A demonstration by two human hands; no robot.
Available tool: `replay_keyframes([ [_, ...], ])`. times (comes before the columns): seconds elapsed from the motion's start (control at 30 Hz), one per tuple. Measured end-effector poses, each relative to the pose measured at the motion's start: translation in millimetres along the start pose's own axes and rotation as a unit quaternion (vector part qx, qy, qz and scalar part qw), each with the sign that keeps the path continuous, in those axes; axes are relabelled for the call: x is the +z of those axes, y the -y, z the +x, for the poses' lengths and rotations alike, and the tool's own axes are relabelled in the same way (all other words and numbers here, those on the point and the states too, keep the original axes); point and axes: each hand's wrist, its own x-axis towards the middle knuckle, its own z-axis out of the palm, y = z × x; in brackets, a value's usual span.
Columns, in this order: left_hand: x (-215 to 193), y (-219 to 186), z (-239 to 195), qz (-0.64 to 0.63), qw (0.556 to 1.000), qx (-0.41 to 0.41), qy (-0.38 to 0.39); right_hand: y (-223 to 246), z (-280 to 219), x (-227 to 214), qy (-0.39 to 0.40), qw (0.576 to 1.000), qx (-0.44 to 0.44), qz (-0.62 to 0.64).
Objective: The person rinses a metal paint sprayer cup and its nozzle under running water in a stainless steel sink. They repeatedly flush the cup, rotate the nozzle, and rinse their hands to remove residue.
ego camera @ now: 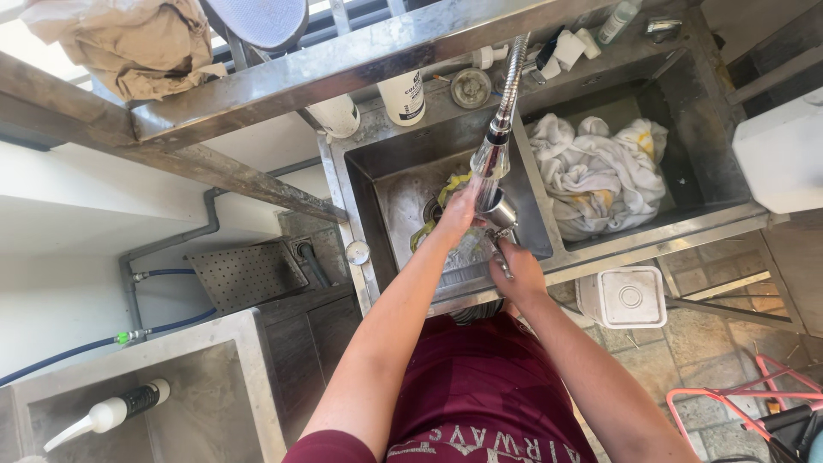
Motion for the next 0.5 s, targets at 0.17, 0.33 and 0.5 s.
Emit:
replay_keyframes([
  [0.17, -18.1, 23.9, -0.4, -0.09, 0.992, 0.083, -0.021, 4.8, 4.3, -6.5, 0.023, 0.985, 0.058, 0.16],
  [0.33, -50.1, 56.1, -5.0, -0.025, 0.98, 0.182, -0.083, 21.6, 19.2, -4.7, 0.067, 0.973, 0.098, 0.199],
  [0.5, -84.0, 88.8, -37.3, 0.217, 0.955, 0.143, -0.142, 28.6, 28.6, 3.6, 0.092, 0.927, 0.164, 0.325],
])
